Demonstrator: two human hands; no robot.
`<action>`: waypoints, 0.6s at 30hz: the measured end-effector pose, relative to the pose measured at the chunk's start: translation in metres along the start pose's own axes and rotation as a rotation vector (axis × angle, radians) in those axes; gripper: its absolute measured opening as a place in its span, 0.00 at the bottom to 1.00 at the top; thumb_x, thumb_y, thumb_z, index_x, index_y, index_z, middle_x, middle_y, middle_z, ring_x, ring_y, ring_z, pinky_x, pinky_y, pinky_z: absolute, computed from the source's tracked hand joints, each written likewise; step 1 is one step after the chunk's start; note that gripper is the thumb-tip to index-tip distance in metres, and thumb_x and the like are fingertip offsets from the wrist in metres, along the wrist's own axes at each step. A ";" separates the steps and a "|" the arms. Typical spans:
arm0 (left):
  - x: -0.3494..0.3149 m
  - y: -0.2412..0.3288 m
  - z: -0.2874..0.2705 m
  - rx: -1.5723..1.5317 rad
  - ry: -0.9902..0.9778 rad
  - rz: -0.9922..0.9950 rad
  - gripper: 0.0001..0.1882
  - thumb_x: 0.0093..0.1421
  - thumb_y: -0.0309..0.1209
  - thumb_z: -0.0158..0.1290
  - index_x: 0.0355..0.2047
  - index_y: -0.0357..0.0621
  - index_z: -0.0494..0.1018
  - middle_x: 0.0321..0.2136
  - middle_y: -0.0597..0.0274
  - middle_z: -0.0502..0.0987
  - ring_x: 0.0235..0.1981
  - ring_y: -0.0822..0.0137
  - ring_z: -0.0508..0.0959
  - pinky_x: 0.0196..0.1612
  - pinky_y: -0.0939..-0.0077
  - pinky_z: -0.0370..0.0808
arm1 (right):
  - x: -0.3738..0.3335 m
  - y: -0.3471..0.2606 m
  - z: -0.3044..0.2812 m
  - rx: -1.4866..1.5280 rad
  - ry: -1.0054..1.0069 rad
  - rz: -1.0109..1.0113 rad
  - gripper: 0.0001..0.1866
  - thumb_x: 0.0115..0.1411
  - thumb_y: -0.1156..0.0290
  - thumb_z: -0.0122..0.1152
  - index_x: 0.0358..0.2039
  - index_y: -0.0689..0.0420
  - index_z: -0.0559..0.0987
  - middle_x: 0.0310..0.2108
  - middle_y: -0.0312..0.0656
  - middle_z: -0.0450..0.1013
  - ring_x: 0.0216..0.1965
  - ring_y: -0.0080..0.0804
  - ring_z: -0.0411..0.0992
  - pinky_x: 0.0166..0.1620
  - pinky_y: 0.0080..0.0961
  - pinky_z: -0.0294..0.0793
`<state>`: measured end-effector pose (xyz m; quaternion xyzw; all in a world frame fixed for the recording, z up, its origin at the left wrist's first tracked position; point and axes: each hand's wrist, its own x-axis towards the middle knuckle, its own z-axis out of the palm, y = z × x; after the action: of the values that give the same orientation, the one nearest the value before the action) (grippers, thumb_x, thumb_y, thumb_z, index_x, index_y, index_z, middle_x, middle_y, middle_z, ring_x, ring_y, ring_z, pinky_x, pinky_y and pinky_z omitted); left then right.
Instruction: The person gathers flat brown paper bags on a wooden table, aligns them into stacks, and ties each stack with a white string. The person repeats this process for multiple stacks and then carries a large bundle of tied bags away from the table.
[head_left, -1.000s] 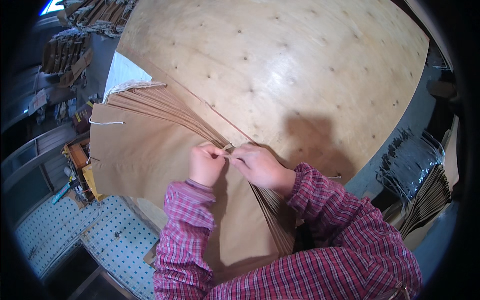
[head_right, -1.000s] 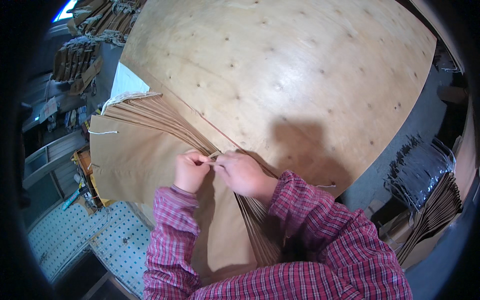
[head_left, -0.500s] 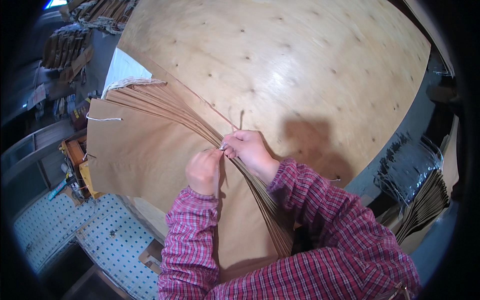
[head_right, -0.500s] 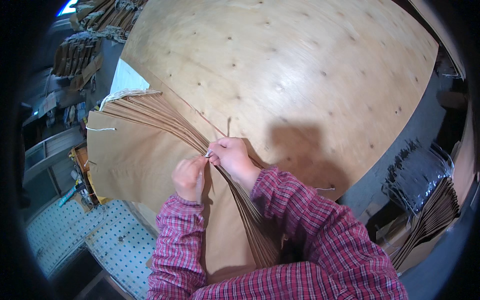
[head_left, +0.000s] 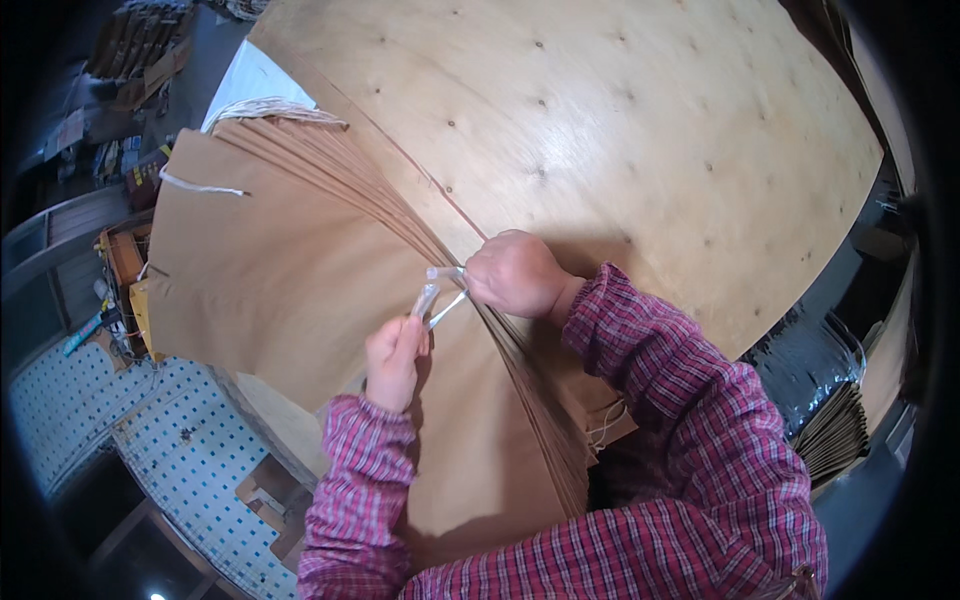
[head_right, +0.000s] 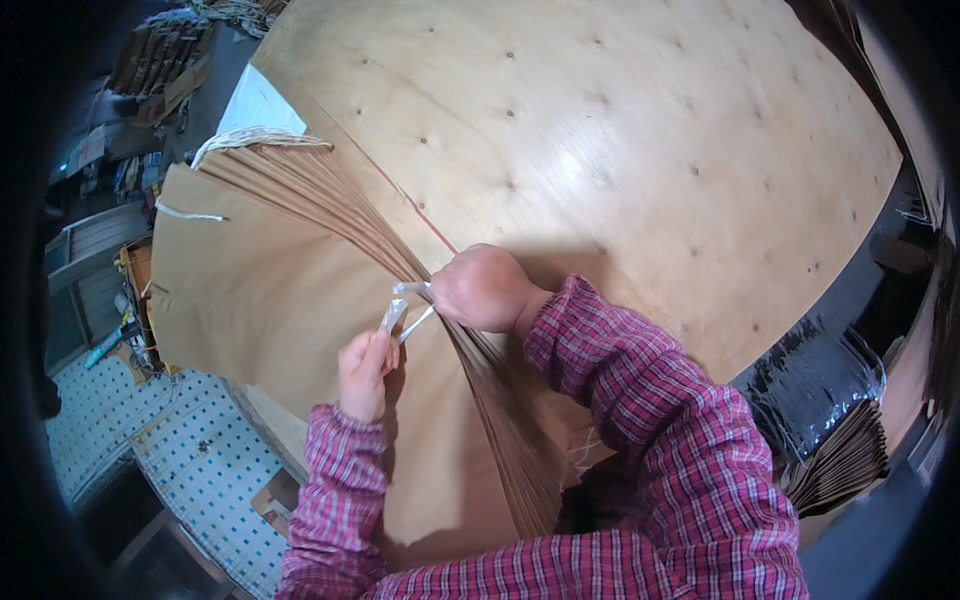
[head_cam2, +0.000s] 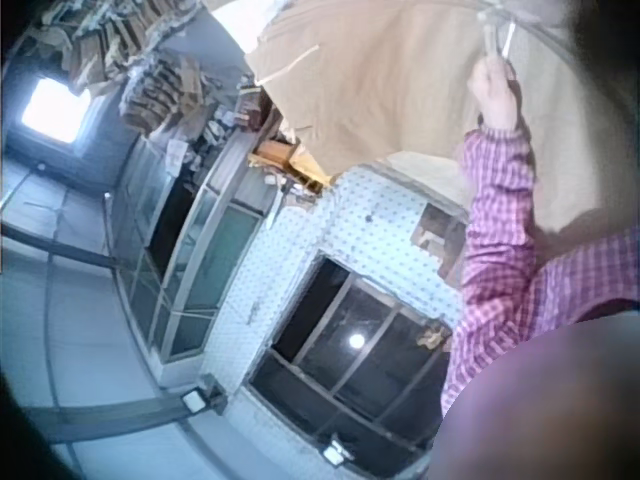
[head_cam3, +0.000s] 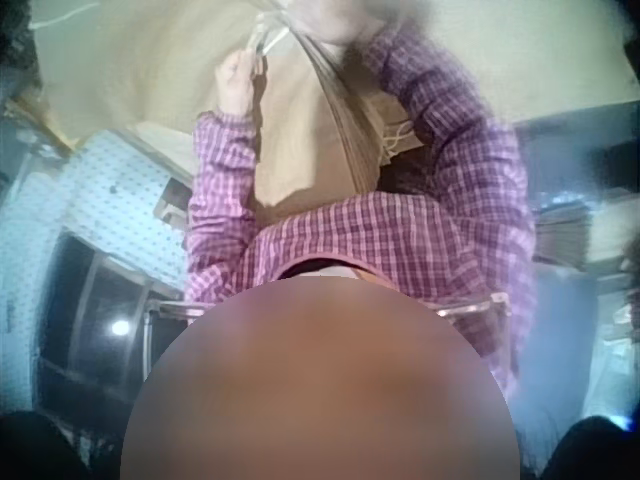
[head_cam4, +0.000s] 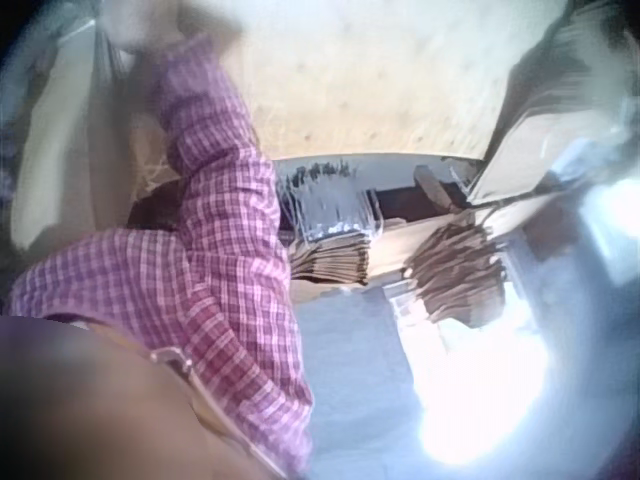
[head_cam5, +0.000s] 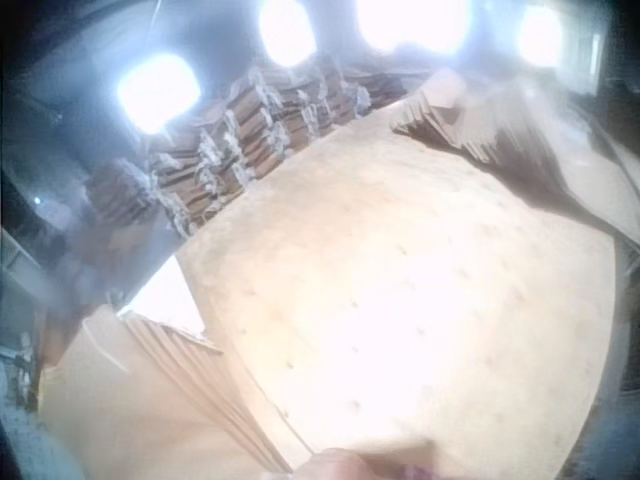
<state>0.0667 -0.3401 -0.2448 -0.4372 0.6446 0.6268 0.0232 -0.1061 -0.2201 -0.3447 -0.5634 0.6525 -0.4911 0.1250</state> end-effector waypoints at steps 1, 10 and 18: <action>0.001 -0.003 -0.004 -0.013 0.004 0.017 0.20 0.71 0.32 0.45 0.21 0.39 0.69 0.21 0.66 0.73 0.24 0.76 0.69 0.30 0.81 0.66 | -0.004 -0.002 0.000 0.034 -0.026 0.073 0.12 0.57 0.65 0.59 0.20 0.54 0.73 0.17 0.46 0.70 0.21 0.50 0.70 0.26 0.45 0.69; 0.012 -0.002 0.017 -0.432 0.060 0.116 0.21 0.72 0.35 0.45 0.21 0.41 0.68 0.19 0.64 0.71 0.26 0.72 0.73 0.38 0.73 0.73 | -0.031 -0.028 -0.019 -0.034 -0.028 0.503 0.11 0.60 0.64 0.58 0.23 0.55 0.74 0.27 0.44 0.73 0.37 0.41 0.74 0.35 0.39 0.69; -0.006 0.033 0.058 0.030 0.122 0.232 0.21 0.70 0.33 0.47 0.18 0.39 0.66 0.15 0.67 0.67 0.20 0.74 0.68 0.29 0.72 0.71 | -0.015 -0.085 0.006 1.436 0.327 0.933 0.14 0.65 0.70 0.51 0.22 0.56 0.75 0.28 0.40 0.75 0.35 0.28 0.72 0.42 0.23 0.69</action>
<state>0.0205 -0.2942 -0.2276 -0.3966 0.7002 0.5880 -0.0819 -0.0449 -0.2001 -0.2872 0.0537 0.3589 -0.7571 0.5432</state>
